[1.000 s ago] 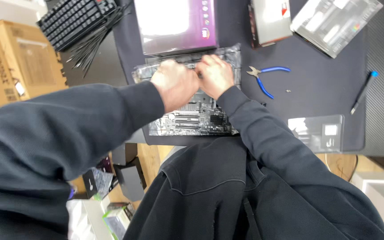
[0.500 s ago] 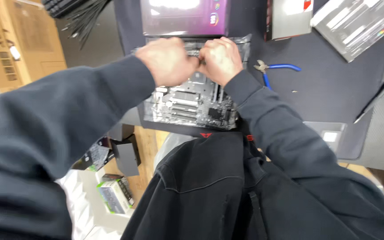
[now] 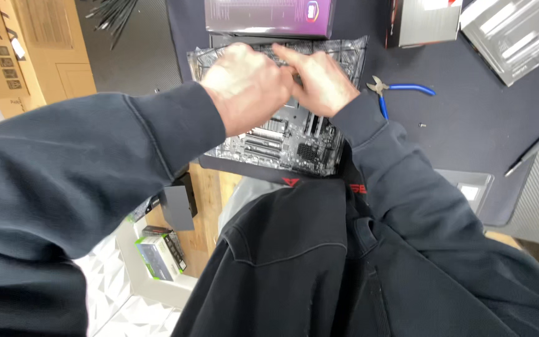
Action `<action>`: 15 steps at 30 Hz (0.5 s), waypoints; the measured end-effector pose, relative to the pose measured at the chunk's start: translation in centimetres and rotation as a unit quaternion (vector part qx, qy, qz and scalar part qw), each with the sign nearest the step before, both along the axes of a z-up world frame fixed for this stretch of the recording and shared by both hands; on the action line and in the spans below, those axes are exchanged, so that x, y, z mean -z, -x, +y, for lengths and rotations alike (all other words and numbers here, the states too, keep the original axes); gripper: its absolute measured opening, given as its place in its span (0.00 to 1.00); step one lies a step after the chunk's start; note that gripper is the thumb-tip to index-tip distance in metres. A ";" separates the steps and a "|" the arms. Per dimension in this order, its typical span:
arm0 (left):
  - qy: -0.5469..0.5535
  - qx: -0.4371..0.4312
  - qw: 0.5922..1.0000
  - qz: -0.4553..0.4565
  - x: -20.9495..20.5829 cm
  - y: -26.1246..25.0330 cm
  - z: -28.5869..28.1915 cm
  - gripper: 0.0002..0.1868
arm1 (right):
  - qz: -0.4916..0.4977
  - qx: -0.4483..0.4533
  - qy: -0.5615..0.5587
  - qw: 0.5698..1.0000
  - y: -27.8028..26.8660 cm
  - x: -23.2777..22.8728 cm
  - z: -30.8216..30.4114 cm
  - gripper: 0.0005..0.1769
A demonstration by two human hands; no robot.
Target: The person unboxes a component, installs memory sticks onto a motherboard, and uses a screwdriver to tighten screws on the board.
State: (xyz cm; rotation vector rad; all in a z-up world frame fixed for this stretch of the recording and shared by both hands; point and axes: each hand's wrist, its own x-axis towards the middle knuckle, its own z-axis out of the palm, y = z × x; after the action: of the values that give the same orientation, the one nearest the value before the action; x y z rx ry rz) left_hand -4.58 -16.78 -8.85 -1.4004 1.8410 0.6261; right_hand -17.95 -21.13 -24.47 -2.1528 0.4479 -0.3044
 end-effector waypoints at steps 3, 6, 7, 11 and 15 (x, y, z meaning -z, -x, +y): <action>0.008 -0.076 0.997 -0.009 -1.0 0.4 -1.4 0.14 | -0.029 0.054 0.023 0.998 -1.1 0.9 0.4 0.32; -0.029 -0.185 0.981 -0.051 -0.9 1.5 -1.3 0.19 | -0.039 0.080 0.072 0.993 -0.2 1.2 0.9 0.26; -0.005 -0.126 0.989 -0.076 -0.7 1.3 -0.9 0.15 | -0.036 0.039 0.024 0.998 -0.2 0.8 0.8 0.30; 0.068 0.101 0.992 -0.017 -0.6 1.8 -1.0 0.14 | -0.053 -0.015 -0.120 0.991 -0.3 -0.2 -0.1 0.11; -0.079 -0.195 0.975 -0.072 -2.7 2.3 -3.6 0.19 | -0.073 0.085 -0.021 0.993 0.4 -0.2 0.2 0.20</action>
State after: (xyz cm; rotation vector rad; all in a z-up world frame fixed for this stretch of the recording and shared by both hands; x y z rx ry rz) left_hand -6.90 -20.39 -6.12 -1.6655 1.3806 0.8238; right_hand -18.35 -20.95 -24.32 -2.0385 0.5487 -0.5403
